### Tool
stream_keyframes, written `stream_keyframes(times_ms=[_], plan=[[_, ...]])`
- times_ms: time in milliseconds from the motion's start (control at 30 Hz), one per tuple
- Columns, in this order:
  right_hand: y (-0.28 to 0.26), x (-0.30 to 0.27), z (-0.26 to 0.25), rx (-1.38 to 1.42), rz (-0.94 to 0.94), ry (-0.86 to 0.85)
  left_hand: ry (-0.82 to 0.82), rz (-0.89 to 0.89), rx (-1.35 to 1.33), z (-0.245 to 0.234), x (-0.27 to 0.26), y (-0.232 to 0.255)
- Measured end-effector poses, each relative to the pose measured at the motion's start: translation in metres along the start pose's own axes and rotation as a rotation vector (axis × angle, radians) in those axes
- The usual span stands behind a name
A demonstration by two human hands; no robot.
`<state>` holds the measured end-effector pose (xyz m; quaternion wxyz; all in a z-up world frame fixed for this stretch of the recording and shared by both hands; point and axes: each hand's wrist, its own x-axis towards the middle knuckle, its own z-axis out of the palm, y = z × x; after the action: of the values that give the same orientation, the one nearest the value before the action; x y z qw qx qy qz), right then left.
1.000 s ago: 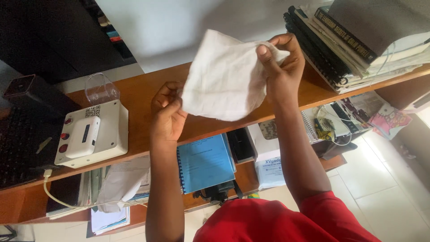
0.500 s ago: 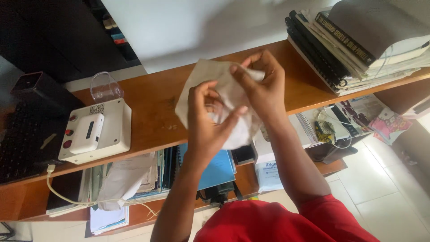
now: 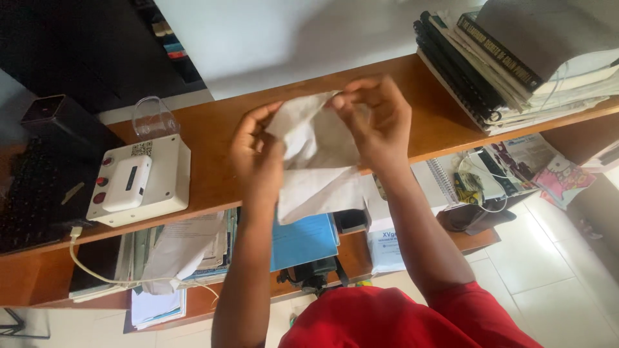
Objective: The person is wiping a wooden shelf with a cloth and then proceeds to fold the cloth.
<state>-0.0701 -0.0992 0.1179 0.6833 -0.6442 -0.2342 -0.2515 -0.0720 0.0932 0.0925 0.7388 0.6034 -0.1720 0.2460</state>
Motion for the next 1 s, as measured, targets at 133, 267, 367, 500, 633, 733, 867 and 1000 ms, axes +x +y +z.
stream_keyframes(times_ms=[133,267,367,500,633,733,867,1000], plan=[[0.004,-0.006,0.008,-0.209,-0.115,0.078,0.046,-0.101,-0.142,-0.016,0.005,-0.006],[0.015,-0.006,0.012,-0.69,0.049,-0.08,0.105,-0.01,-0.33,-0.03,0.008,-0.011],[0.032,-0.006,0.005,-0.327,0.395,-0.163,0.301,-0.041,-0.315,-0.038,0.011,0.001],[0.045,0.003,-0.01,-0.352,0.227,-0.141,0.322,0.233,0.218,-0.06,0.013,0.018],[0.027,0.016,-0.015,-0.199,0.178,-0.142,0.381,0.457,0.587,-0.07,0.016,0.046],[0.028,0.025,-0.023,-0.393,0.368,-0.176,0.395,0.419,0.705,-0.082,0.023,0.056],[0.045,0.029,-0.045,-0.153,0.357,-0.266,0.363,0.409,0.719,-0.097,0.029,0.058],[0.051,0.029,-0.066,0.074,0.436,-0.533,0.251,0.423,0.626,-0.11,0.032,0.054]])
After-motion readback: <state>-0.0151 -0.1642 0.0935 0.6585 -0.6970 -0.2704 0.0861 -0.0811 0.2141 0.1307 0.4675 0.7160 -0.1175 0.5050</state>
